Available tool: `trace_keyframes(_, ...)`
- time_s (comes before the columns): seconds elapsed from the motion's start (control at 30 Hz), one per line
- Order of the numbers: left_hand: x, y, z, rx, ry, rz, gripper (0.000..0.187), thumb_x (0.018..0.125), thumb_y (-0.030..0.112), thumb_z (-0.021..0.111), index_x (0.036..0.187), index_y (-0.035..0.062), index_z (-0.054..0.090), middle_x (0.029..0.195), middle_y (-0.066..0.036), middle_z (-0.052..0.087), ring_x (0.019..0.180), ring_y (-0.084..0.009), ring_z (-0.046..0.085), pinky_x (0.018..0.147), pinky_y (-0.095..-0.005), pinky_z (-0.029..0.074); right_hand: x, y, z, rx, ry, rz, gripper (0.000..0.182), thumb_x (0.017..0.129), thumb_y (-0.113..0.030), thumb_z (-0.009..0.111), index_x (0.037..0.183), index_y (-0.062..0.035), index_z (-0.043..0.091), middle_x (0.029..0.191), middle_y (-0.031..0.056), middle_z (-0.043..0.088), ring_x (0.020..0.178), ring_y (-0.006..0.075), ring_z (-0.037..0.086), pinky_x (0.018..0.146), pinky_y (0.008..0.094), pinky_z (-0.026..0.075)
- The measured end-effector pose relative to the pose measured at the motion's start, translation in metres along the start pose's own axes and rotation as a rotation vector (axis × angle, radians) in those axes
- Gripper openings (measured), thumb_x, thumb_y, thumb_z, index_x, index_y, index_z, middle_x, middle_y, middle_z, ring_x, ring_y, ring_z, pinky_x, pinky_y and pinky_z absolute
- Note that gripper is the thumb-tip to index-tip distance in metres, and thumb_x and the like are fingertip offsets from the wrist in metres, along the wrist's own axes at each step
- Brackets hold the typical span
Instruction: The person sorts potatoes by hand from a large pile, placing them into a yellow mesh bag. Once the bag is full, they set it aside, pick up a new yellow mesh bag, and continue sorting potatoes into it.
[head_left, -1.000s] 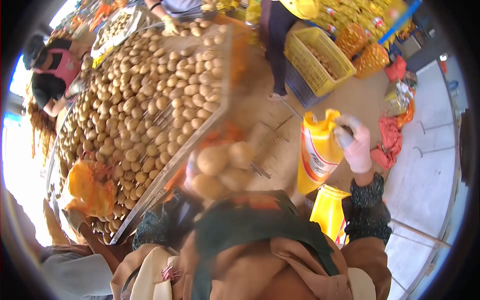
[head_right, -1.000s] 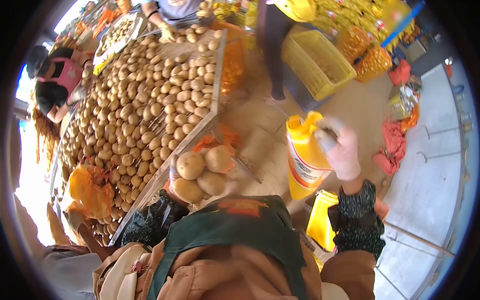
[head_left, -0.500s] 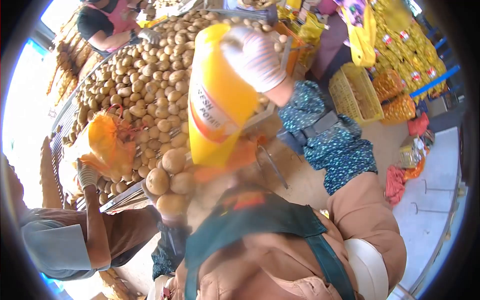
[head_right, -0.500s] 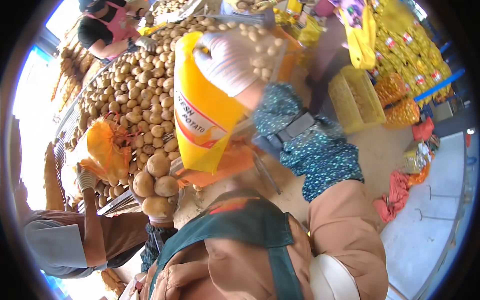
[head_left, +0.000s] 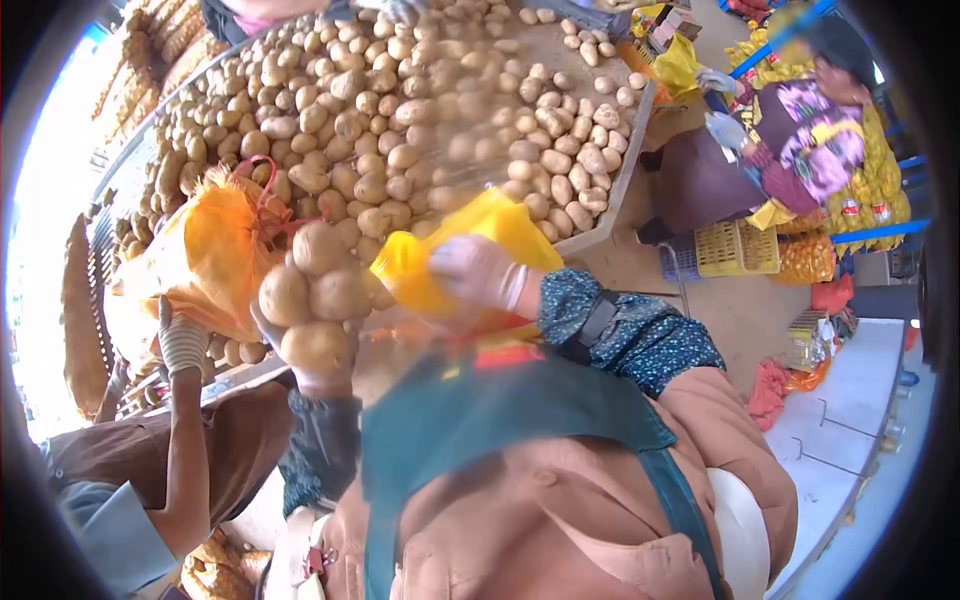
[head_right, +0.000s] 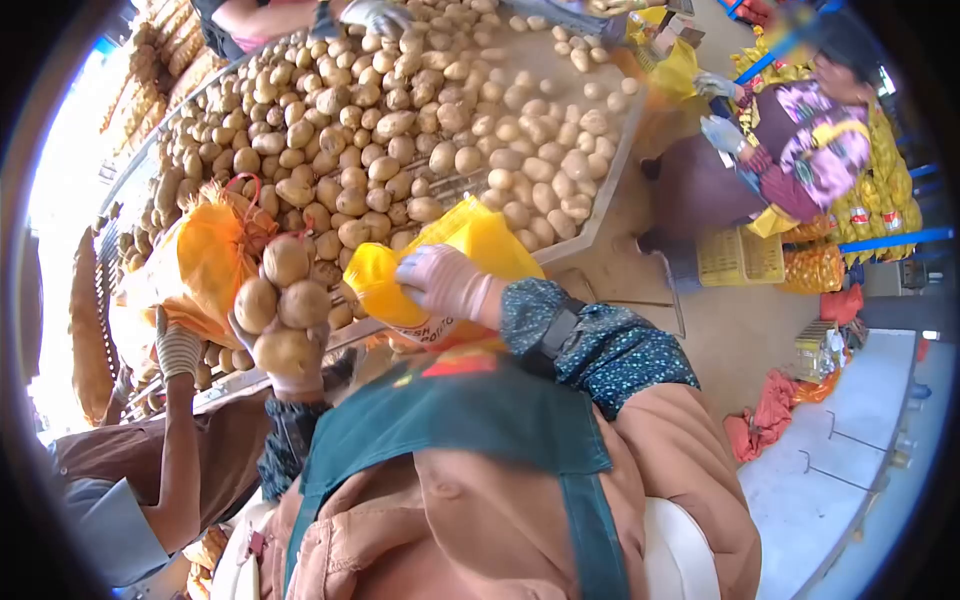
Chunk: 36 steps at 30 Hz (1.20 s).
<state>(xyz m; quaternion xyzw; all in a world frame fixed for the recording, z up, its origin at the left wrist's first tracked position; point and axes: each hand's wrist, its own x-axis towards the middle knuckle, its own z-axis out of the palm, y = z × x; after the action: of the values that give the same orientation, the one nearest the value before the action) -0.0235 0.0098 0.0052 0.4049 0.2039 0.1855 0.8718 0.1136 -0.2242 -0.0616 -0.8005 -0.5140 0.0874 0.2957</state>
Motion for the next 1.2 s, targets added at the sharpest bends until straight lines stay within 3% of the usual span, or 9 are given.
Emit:
trace_keyframes(0.13, 0.057, 0.003, 0.001, 0.019, 0.134, -0.029, 0.065, 0.096, 0.063, 0.042, 0.130, 0.0110, 0.059, 0.128, -0.015, 0.059, 0.109, -0.0344, 0.061, 0.078, -0.0497, 0.057, 0.022, 0.003, 0.003, 0.237, -0.077, 0.147, 0.051, 0.088, -0.020, 0.067, 0.138, -0.0166, 0.060, 0.122, 0.0141, 0.068, 0.112, 0.0343, 0.064, 0.098, 0.0416, 0.051)
trace_keyframes(0.23, 0.082, 0.012, 0.012, -0.210, 0.200, -0.197, 0.069, 0.095, 0.066, 0.041, 0.131, 0.0108, 0.059, 0.130, -0.016, 0.059, 0.108, -0.0373, 0.060, 0.078, -0.0511, 0.057, 0.032, 0.057, -0.015, 0.188, 0.117, 0.559, 0.049, 0.088, -0.020, 0.065, 0.136, -0.0152, 0.059, 0.125, 0.0156, 0.066, 0.111, 0.0328, 0.065, 0.097, 0.0415, 0.052)
trace_keyframes(0.47, 0.107, 0.003, 0.002, -0.420, 0.049, -0.229, 0.066, 0.097, 0.062, 0.042, 0.134, 0.0085, 0.056, 0.131, -0.019, 0.057, 0.105, -0.0401, 0.060, 0.076, -0.0530, 0.055, 0.057, 0.097, -0.029, -0.459, -0.633, 0.667, 0.035, 0.088, -0.015, 0.059, 0.122, -0.0123, 0.067, 0.122, 0.0132, 0.069, 0.114, 0.0306, 0.066, 0.094, 0.0405, 0.054)
trace_keyframes(0.57, 0.115, -0.001, -0.014, -0.551, -0.098, -0.263, 0.064, 0.099, 0.059, 0.043, 0.135, 0.0076, 0.055, 0.131, -0.020, 0.057, 0.103, -0.0410, 0.060, 0.075, -0.0537, 0.055, 0.068, 0.097, -0.044, -0.337, -0.538, 0.703, 0.024, 0.088, -0.014, 0.059, 0.106, -0.0102, 0.074, 0.108, 0.0143, 0.073, 0.105, 0.0313, 0.069, 0.090, 0.0406, 0.055)
trace_keyframes(0.7, 0.132, 0.008, -0.012, -0.564, -0.205, -0.273, 0.058, 0.099, 0.053, 0.043, 0.132, 0.0072, 0.056, 0.127, -0.020, 0.058, 0.101, -0.0397, 0.061, 0.079, -0.0524, 0.052, 0.082, 0.119, -0.118, -0.107, 0.395, 0.706, 0.023, 0.087, -0.019, 0.062, 0.098, -0.0060, 0.076, 0.088, 0.0178, 0.074, 0.086, 0.0364, 0.072, 0.082, 0.0434, 0.057)
trace_keyframes(0.8, 0.149, 0.019, 0.007, -0.434, -0.218, -0.241, 0.050, 0.098, 0.047, 0.044, 0.126, 0.0076, 0.059, 0.121, -0.018, 0.060, 0.100, -0.0369, 0.062, 0.085, -0.0496, 0.049, 0.086, 0.100, -0.183, -0.065, 0.643, 0.732, 0.019, 0.090, -0.014, 0.065, 0.102, -0.0022, 0.075, 0.092, 0.0188, 0.074, 0.084, 0.0322, 0.071, 0.077, 0.0369, 0.055)
trace_keyframes(0.93, 0.188, 0.038, 0.047, 0.039, -0.234, -0.083, 0.041, 0.097, 0.039, 0.045, 0.117, 0.0082, 0.063, 0.113, -0.016, 0.063, 0.099, -0.0332, 0.063, 0.093, -0.0460, 0.044, 0.060, 0.086, -0.218, -0.298, 0.723, 0.652, 0.019, 0.090, -0.009, 0.066, 0.107, -0.0032, 0.074, 0.102, 0.0182, 0.074, 0.094, 0.0292, 0.071, 0.087, 0.0341, 0.053)
trace_keyframes(1.03, 0.222, 0.045, 0.096, 1.482, -0.309, 0.291, 0.035, 0.096, 0.033, 0.046, 0.111, 0.0086, 0.067, 0.107, -0.014, 0.065, 0.098, -0.0304, 0.064, 0.099, -0.0432, 0.041, 0.037, 0.064, -0.247, 0.001, 1.028, 0.373, 0.020, 0.091, -0.006, 0.065, 0.108, -0.0036, 0.073, 0.104, 0.0165, 0.073, 0.096, 0.0313, 0.069, 0.089, 0.0354, 0.053)
trace_keyframes(1.2, 0.248, 0.022, 0.153, 2.478, -0.513, 0.580, 0.029, 0.095, 0.023, 0.048, 0.101, 0.0093, 0.072, 0.097, -0.011, 0.069, 0.096, -0.0257, 0.066, 0.109, -0.0386, 0.035, 0.009, 0.023, -0.237, -0.447, 0.717, -0.075, 0.025, 0.083, -0.005, 0.064, 0.106, -0.0085, 0.072, 0.095, 0.0086, 0.069, 0.085, 0.0273, 0.066, 0.077, 0.0405, 0.052)
